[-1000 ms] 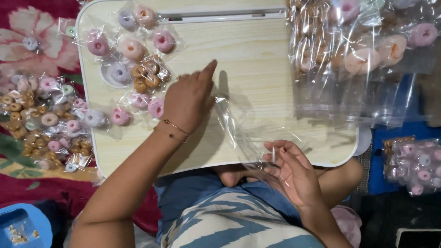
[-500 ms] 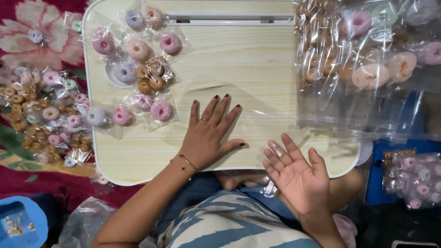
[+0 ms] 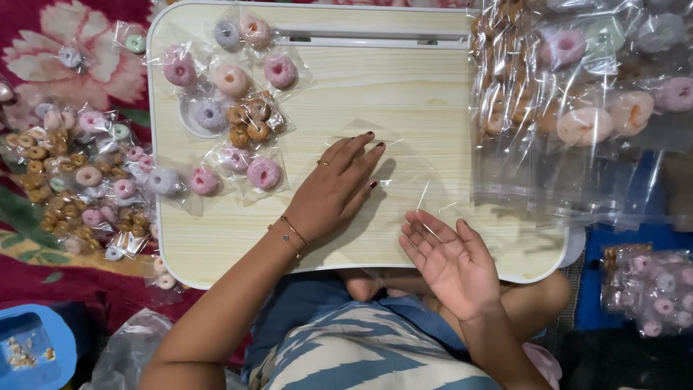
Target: Packaging small, individually wrapped donut-shaped snacks into larger plastic bags on a small table.
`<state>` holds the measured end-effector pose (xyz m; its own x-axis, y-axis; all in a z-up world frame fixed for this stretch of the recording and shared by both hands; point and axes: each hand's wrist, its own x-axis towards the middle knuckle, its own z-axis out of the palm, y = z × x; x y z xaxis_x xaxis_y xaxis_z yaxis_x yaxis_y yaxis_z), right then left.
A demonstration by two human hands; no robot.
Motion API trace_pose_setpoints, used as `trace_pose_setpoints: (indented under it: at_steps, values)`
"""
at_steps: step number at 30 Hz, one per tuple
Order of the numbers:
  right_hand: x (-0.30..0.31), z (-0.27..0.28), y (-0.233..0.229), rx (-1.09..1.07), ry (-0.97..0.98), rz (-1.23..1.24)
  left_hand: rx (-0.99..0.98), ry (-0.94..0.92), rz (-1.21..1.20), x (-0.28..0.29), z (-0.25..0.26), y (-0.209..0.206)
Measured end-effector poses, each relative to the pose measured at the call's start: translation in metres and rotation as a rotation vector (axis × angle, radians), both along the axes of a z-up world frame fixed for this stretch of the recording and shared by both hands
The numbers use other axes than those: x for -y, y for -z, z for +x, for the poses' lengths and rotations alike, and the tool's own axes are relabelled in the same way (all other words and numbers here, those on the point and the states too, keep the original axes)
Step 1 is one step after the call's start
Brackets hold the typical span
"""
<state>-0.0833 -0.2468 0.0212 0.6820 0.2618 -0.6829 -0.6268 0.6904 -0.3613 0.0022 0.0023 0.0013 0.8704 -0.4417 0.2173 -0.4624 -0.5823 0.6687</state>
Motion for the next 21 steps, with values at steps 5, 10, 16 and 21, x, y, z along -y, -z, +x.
trace_pose_setpoints:
  at_steps: [5,10,16,21]
  values:
    - [-0.006,0.004,0.005,0.304,-0.065,0.409,-0.037,0.024,-0.09,-0.003,0.005,0.007]
    - [-0.005,0.011,-0.012,0.266,-0.221,0.483,0.239,0.067,0.265,-0.011,0.002,-0.003]
    - [-0.004,0.012,0.0,0.193,-0.219,0.647,0.205,-0.021,0.361,-0.004,-0.001,0.003]
    - [-0.035,0.012,-0.022,0.259,-0.058,0.529,0.009,0.004,0.089,0.016,-0.051,-0.051]
